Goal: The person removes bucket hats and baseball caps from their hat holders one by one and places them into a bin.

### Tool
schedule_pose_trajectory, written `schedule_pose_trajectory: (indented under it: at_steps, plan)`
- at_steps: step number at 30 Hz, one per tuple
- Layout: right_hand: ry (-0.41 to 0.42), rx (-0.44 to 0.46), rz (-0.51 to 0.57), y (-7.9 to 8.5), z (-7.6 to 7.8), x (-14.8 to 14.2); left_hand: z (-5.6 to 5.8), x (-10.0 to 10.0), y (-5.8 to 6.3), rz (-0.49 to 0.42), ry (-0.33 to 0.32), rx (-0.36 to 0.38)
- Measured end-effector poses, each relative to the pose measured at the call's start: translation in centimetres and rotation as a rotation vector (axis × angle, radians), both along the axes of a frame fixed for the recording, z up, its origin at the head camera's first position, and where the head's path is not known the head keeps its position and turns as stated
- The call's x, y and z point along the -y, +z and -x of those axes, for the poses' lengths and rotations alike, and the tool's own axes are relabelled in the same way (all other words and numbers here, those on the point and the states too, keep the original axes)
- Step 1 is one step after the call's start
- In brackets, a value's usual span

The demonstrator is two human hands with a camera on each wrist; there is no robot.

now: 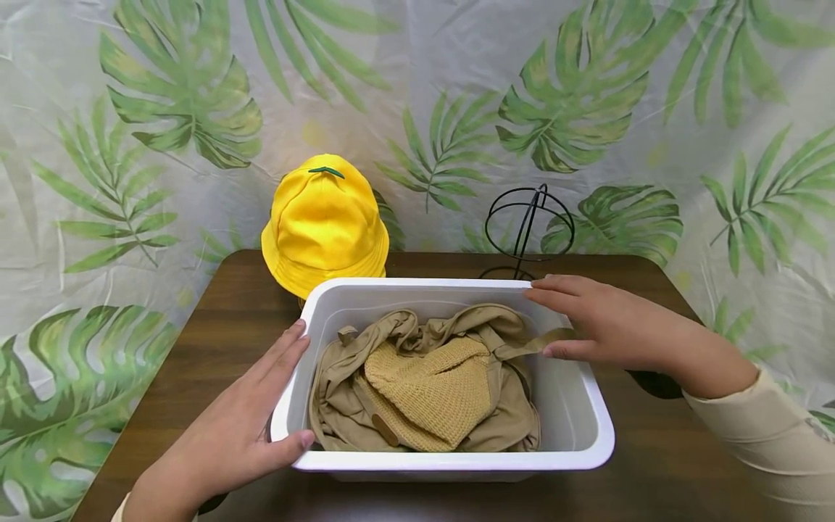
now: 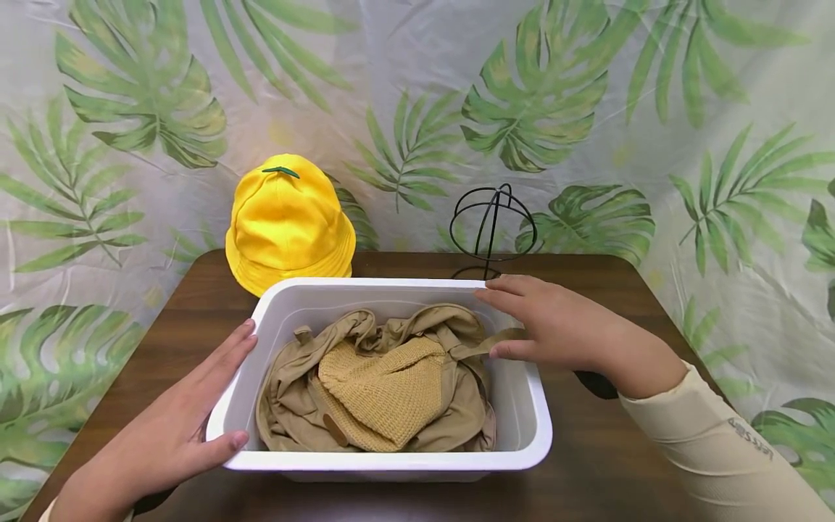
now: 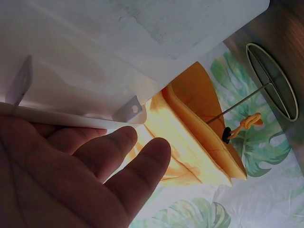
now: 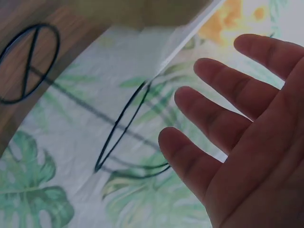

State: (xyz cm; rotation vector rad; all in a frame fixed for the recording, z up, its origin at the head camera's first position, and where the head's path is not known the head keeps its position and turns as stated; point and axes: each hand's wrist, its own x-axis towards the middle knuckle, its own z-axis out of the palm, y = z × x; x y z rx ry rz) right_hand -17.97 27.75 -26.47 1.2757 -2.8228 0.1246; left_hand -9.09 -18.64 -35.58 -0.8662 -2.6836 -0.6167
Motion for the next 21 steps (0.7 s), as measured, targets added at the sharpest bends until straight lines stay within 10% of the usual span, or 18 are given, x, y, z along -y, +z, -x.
schedule_pose_trajectory:
  at_steps: [21]
  plan:
    - [0.127,-0.025,0.123,-0.7,1.7,-0.7,0.1,0.0,-0.2,-0.017,-0.004,0.0]
